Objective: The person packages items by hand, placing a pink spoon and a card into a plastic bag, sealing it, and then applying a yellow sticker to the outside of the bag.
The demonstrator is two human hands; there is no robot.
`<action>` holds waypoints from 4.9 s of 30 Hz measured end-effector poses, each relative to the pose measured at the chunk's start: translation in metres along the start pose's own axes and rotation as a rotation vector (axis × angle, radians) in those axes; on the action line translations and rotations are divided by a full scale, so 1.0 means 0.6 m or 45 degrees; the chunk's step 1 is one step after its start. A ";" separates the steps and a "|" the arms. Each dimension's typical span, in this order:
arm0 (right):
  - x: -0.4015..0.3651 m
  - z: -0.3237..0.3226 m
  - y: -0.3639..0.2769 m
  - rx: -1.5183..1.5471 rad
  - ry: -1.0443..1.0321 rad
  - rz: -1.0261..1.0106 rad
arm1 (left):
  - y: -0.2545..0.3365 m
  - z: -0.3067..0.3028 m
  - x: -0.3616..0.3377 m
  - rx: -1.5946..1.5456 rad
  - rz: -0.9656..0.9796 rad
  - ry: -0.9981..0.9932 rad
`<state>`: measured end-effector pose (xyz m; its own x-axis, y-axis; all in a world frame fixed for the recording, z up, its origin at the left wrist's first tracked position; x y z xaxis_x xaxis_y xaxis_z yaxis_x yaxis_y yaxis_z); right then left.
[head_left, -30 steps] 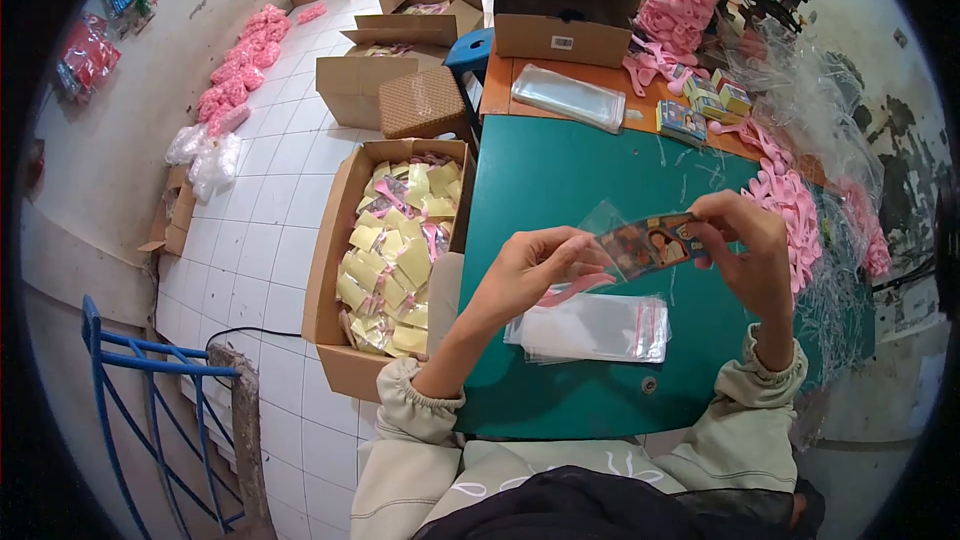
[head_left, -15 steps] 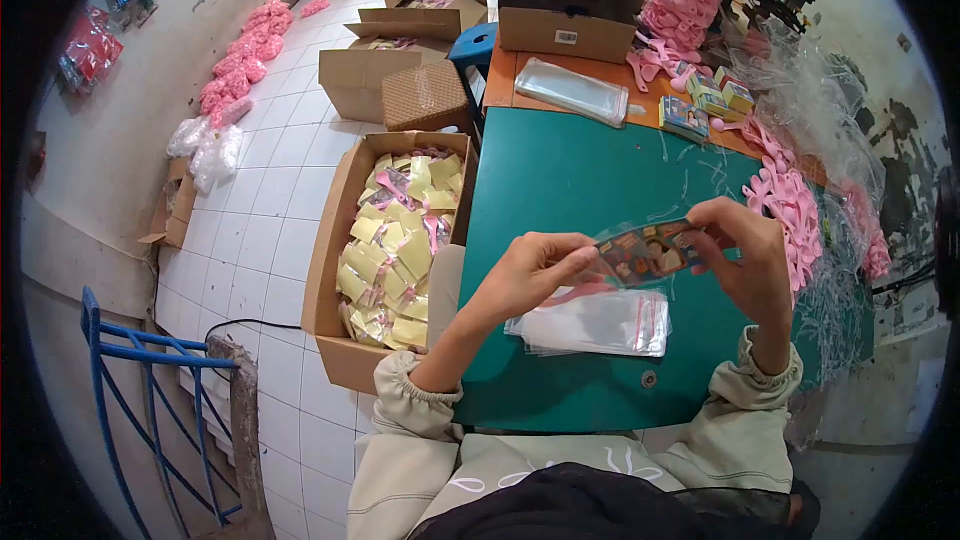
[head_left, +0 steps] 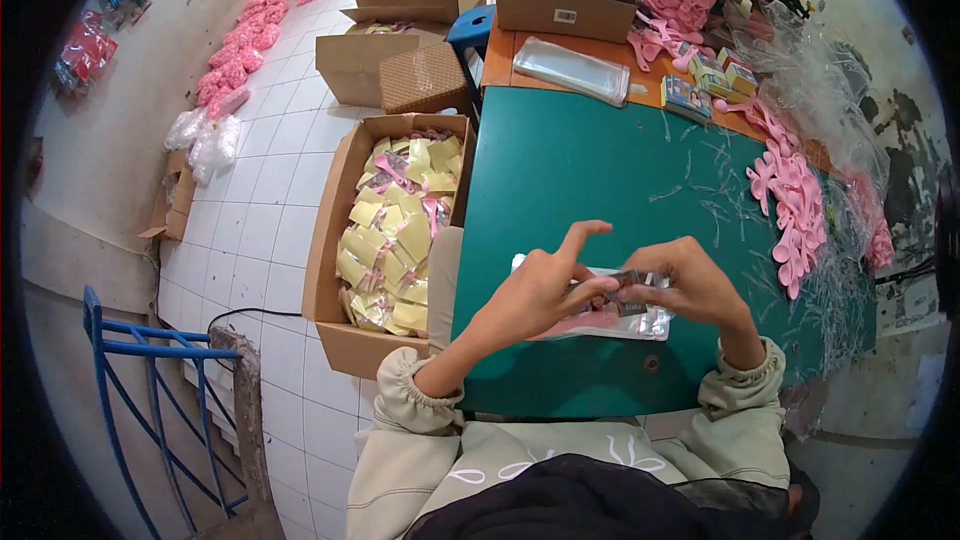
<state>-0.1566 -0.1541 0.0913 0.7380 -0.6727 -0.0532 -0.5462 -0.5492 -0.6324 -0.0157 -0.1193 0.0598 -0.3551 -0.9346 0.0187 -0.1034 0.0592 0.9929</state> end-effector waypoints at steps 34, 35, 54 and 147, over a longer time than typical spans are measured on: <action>-0.069 0.035 -0.010 -0.151 0.612 0.259 | -0.090 0.000 -0.110 -0.274 -0.025 0.423; -0.061 0.047 -0.018 -0.205 0.593 0.253 | -0.095 0.009 -0.112 -0.405 -0.093 0.331; -0.059 0.185 -0.073 -0.263 0.045 -0.206 | -0.130 0.056 -0.201 -0.755 -0.461 0.223; -0.082 0.194 0.035 0.905 0.466 0.660 | -0.130 0.039 -0.160 -0.526 -0.429 0.650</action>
<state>-0.1583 -0.0748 -0.0091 0.2359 -0.9276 -0.2898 -0.3129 0.2099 -0.9263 0.0048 -0.0263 -0.0223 0.1210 -0.9318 -0.3423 0.2633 -0.3023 0.9161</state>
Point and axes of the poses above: each hand's wrist, its own x-axis towards the middle knuckle, its own z-axis out of the palm, y = z × x, the point moved 6 cm from there along x, towards the middle knuckle, and after that the axes turned 12 degrees about -x, right-handed, at the moved point
